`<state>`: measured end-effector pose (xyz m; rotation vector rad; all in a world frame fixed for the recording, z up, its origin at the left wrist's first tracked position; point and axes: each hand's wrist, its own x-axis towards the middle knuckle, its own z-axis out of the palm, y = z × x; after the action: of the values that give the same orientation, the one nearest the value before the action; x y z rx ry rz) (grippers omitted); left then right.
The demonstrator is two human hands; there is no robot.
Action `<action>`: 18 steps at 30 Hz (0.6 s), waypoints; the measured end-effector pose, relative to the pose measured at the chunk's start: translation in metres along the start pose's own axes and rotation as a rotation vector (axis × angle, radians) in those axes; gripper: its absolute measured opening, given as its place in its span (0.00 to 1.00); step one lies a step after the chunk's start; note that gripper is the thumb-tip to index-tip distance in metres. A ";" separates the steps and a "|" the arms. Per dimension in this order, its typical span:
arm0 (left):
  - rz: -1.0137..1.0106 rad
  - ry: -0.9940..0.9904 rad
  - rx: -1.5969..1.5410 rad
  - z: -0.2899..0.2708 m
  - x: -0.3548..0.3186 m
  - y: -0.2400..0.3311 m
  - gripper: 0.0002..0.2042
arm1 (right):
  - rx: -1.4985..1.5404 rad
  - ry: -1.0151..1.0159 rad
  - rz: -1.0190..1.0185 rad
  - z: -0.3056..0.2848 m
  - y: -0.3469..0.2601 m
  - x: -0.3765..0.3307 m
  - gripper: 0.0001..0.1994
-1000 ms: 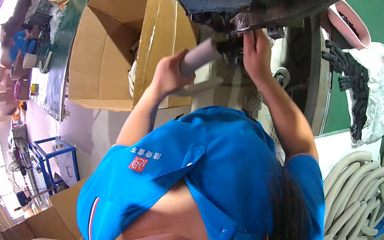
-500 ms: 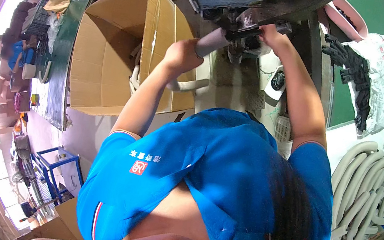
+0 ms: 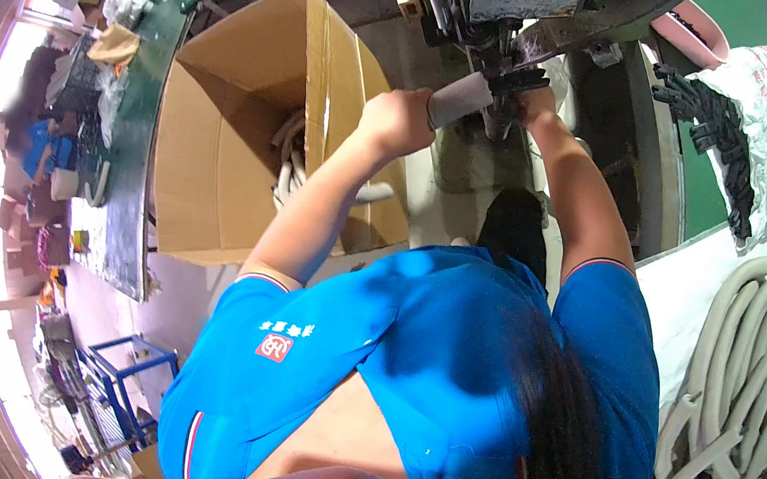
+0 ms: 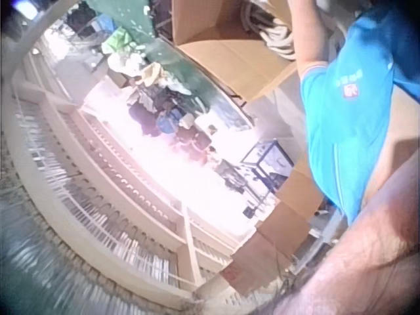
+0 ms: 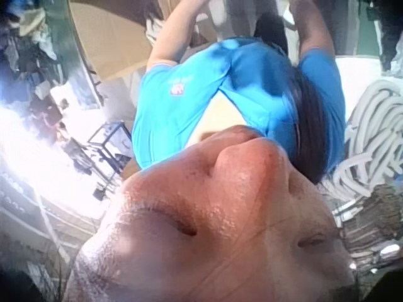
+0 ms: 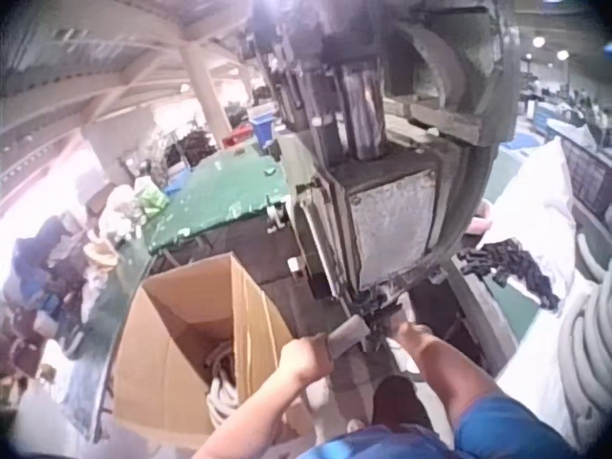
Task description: The person repeatedly picks up a gray cable and a black connector, inserts the connector into the cable end, and places the assembled unit into a cardboard box. The process is repeated continuously throughout the clip.
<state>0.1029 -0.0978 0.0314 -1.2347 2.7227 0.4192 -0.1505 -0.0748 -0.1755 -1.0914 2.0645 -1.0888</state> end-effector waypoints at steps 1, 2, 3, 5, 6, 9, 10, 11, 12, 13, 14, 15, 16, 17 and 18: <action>0.005 -0.006 -0.016 0.000 -0.001 0.000 0.16 | 0.000 0.005 0.022 0.004 0.003 0.004 0.08; 0.012 -0.025 -0.045 0.000 -0.001 0.002 0.17 | -0.116 -0.065 0.144 -0.001 0.007 0.014 0.08; 0.028 -0.030 -0.038 -0.002 0.000 0.002 0.17 | -0.141 -0.053 0.149 -0.004 0.014 0.018 0.09; 0.027 -0.028 -0.045 -0.004 0.001 0.002 0.17 | -0.141 -0.008 0.102 -0.008 0.010 0.016 0.11; 0.019 -0.038 -0.039 -0.004 -0.001 0.002 0.16 | -0.129 0.012 0.089 -0.009 0.010 0.011 0.12; 0.013 -0.038 -0.037 -0.007 -0.001 0.005 0.16 | -0.100 0.080 0.047 -0.019 0.010 0.011 0.15; 0.015 -0.041 -0.041 -0.006 -0.001 0.005 0.16 | -0.081 0.093 0.040 -0.022 0.006 0.007 0.16; 0.018 -0.046 -0.044 -0.006 -0.001 0.004 0.16 | -0.105 0.092 0.015 -0.027 0.000 0.008 0.16; 0.041 -0.040 -0.063 -0.004 0.000 0.002 0.16 | -0.130 0.093 -0.012 -0.031 -0.006 0.009 0.16; 0.033 -0.047 -0.055 -0.003 0.001 0.001 0.16 | -0.131 0.109 -0.001 -0.032 -0.008 0.006 0.14; 0.026 -0.054 -0.047 -0.002 0.002 0.002 0.16 | -0.121 0.113 -0.001 -0.037 -0.012 0.006 0.12; 0.018 -0.061 -0.038 -0.002 0.004 0.002 0.16 | -0.113 0.119 0.000 -0.044 -0.016 0.008 0.11; 0.033 -0.041 -0.036 -0.004 0.003 0.000 0.16 | -0.070 0.108 0.017 -0.048 -0.021 0.008 0.11; 0.051 -0.028 -0.040 -0.008 0.001 0.001 0.16 | -0.002 0.094 0.049 -0.055 -0.026 0.005 0.10; 0.068 -0.015 -0.044 -0.013 -0.003 0.001 0.16 | 0.095 0.071 0.079 -0.061 -0.032 0.001 0.11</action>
<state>0.1039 -0.0989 0.0450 -1.1475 2.7633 0.4958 -0.1846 -0.0622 -0.1173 -0.9304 2.0696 -1.1885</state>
